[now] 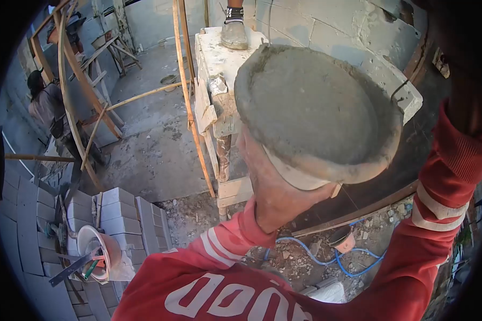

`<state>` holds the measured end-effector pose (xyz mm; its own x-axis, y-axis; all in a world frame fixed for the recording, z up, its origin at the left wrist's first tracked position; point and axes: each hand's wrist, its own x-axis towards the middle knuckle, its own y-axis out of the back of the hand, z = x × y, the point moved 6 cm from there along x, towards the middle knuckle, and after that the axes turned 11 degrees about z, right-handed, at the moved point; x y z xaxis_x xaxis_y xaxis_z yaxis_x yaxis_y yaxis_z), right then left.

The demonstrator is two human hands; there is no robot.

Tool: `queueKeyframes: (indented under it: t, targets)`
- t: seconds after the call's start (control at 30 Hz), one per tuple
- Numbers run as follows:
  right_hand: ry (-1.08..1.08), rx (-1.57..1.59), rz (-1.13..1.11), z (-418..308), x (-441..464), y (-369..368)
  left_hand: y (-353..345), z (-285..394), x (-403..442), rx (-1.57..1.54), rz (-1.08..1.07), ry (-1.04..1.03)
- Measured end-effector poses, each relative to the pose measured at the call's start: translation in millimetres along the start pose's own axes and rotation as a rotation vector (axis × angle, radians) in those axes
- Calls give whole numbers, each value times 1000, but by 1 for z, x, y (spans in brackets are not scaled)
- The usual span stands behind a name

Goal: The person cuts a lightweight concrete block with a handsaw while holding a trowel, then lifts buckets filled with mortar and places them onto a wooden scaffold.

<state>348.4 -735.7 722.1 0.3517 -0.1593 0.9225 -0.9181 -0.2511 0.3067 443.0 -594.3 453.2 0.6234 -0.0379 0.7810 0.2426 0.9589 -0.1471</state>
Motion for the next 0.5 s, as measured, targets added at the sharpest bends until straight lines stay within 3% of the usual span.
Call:
queueKeyframes:
  t: [0.13,0.17,0.2,0.4,0.47,0.5]
  targets:
    - [122,-483,351,-68,42,-65,-25,-42,92,-122,73,-166]
    - [24,-600,383,-62,49,-77,-29,-61,108,-112,52,-173]
    - [245,-599,443,-58,37,-99,-35,-77,123,-99,37,-175]
    - [183,-685,377,5,37,-186,-64,-170,162,-40,-14,-64]
    - [79,-504,420,13,45,-198,-66,-176,164,-72,24,-13]
    - [114,-347,305,46,62,-193,-70,-176,165,-60,26,-41]
